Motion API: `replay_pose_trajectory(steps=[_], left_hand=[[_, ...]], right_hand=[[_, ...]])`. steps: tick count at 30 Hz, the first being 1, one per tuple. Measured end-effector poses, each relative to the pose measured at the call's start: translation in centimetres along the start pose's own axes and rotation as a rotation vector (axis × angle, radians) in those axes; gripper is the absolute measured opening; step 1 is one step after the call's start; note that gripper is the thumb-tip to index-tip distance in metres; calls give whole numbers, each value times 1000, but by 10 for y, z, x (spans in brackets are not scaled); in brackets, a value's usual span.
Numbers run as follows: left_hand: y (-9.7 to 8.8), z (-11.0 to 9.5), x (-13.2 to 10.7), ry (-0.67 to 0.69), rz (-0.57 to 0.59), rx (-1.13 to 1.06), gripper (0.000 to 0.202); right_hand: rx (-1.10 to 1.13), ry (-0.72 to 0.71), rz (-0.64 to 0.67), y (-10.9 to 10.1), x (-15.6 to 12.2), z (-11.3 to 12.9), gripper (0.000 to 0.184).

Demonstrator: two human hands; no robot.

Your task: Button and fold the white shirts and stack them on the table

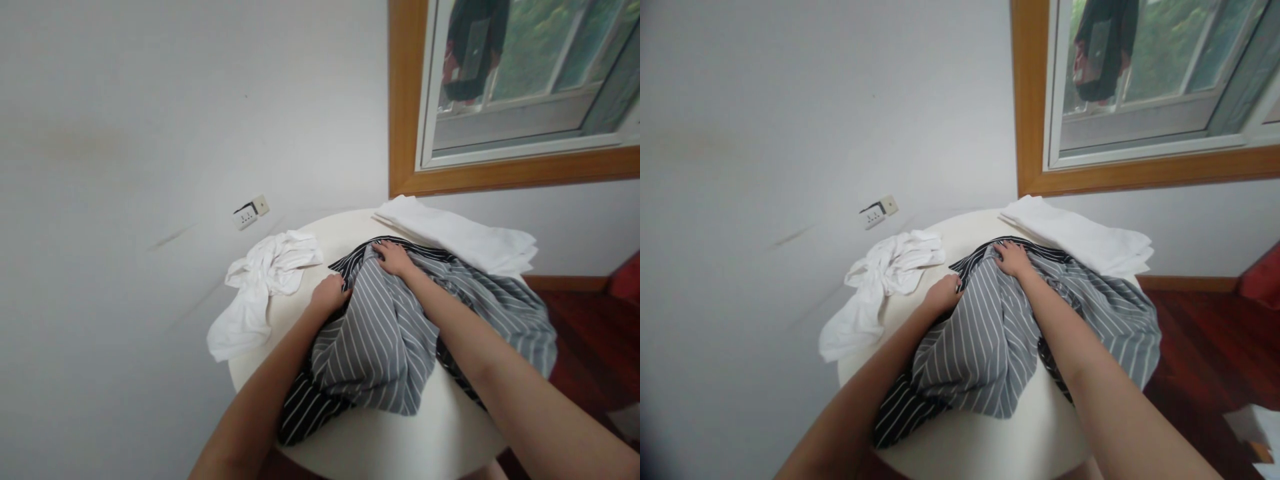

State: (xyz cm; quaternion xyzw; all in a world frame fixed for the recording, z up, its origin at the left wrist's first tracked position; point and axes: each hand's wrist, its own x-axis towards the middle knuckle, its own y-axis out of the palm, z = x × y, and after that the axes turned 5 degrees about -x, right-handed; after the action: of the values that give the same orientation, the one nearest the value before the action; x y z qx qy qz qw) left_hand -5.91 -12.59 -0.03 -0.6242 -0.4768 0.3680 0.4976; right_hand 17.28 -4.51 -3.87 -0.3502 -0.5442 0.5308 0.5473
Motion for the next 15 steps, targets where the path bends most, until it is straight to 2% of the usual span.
replay_pose_trajectory(steps=[4,7,9,11,13,15], left_hand=[[8,-1,6,78,-73,5,23],[7,11,13,-27,-175,-111,23],[7,24,19,-90,-260,-271,21],[8,35,27,-124,-352,-494,20],[10,43,33,-153,-431,-746,25],[12,46,37,-174,-486,-968,29]], right_hand=[[94,-23,-202,-17,-4,2,46],[162,-43,-257,-46,-12,9,46],[178,-102,-157,-66,-24,17,45],[136,-180,26,-81,-42,28,43],[71,-206,215,-87,-64,38,49],[26,-181,343,-82,-85,45,63]])
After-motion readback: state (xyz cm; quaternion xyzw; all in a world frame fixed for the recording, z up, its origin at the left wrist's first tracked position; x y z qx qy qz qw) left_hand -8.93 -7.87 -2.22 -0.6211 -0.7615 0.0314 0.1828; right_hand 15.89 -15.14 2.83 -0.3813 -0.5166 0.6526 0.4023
